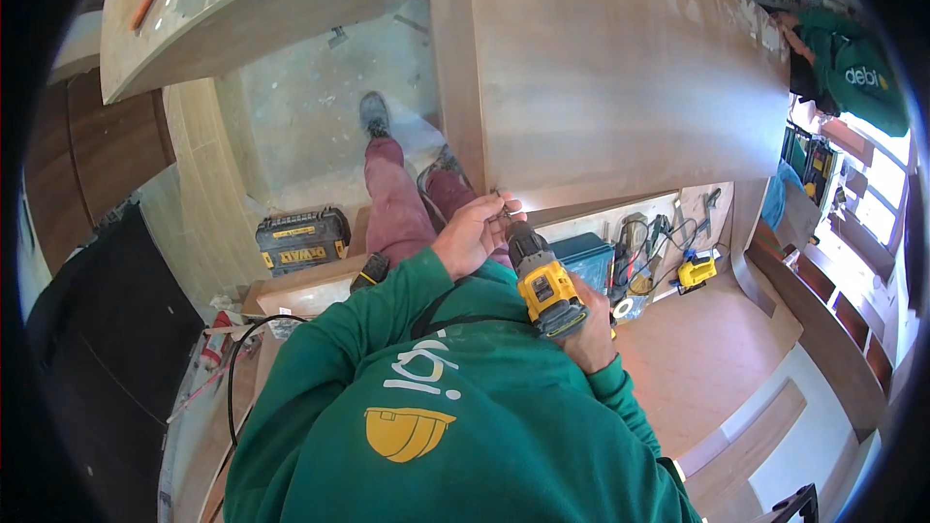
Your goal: The person positions a large wooden panel onto a workbench and secures it using a cordless drill. They drive multiple screws into the panel's edge to attach it to a supporting frame. A second person assists by holding the panel steady during the process.
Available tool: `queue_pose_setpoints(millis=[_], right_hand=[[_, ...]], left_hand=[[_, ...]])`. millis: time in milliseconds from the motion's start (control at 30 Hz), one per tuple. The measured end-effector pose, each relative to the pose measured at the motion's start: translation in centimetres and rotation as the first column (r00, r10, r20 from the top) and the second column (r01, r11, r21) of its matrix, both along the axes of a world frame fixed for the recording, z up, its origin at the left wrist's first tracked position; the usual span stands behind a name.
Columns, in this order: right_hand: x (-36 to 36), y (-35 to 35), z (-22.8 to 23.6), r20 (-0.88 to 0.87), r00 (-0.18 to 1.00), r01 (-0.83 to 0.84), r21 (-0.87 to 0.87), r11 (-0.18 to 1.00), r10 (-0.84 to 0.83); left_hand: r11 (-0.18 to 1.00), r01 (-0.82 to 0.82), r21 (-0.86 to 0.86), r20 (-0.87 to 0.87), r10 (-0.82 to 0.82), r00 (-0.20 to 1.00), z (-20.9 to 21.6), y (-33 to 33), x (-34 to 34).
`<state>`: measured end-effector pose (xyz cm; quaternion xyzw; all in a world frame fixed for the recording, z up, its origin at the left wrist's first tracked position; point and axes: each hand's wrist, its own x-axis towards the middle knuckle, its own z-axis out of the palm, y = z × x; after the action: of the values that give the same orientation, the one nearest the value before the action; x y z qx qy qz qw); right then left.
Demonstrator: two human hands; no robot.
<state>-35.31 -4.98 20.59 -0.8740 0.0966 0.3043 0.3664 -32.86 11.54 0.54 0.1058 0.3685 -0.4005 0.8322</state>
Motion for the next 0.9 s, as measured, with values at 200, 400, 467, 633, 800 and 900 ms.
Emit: queue_pose_setpoints(millis=[200, 400, 467, 633, 800, 900], right_hand=[[0.6, 0.3, 0.1, -0.032, 0.999, -0.008, -0.013, 1.0, 0.008], [0.7, 0.2, -0.1, -0.026, 1.0, -0.016, -0.014, 1.0, 0.016], [0.8, 0.2, 0.0, -0.022, 1.0, -0.009, -0.007, 1.0, 0.009], [1.3, 0.4, 0.1, -0.023, 1.0, -0.015, -0.031, 0.999, 0.014], [1.4, -0.1, -0.2, -0.084, 0.996, -0.037, -0.032, 0.999, 0.035], [1.5, 0.1, -0.2, -0.078, 0.996, -0.044, -0.053, 0.998, 0.04]], left_hand=[[1.0, -0.004, 0.015, -0.021, 0.004, 1.0, -0.2, 0.1, -0.1], [1.0, 0.005, 0.008, -0.037, -0.005, 0.999, -0.2, 0.2, 0.2], [1.0, 0.001, 0.001, -0.032, -0.001, 0.999, -0.4, 0.2, 0.2], [1.0, -0.006, 0.006, -0.046, 0.007, 0.999, -0.3, 0.1, 0.5], [0.999, -0.002, 0.041, -0.121, 0.007, 0.993, 0.1, -0.3, 1.2], [0.993, 0.007, 0.118, -0.22, 0.019, 0.975, 0.9, -1.6, 1.9]])
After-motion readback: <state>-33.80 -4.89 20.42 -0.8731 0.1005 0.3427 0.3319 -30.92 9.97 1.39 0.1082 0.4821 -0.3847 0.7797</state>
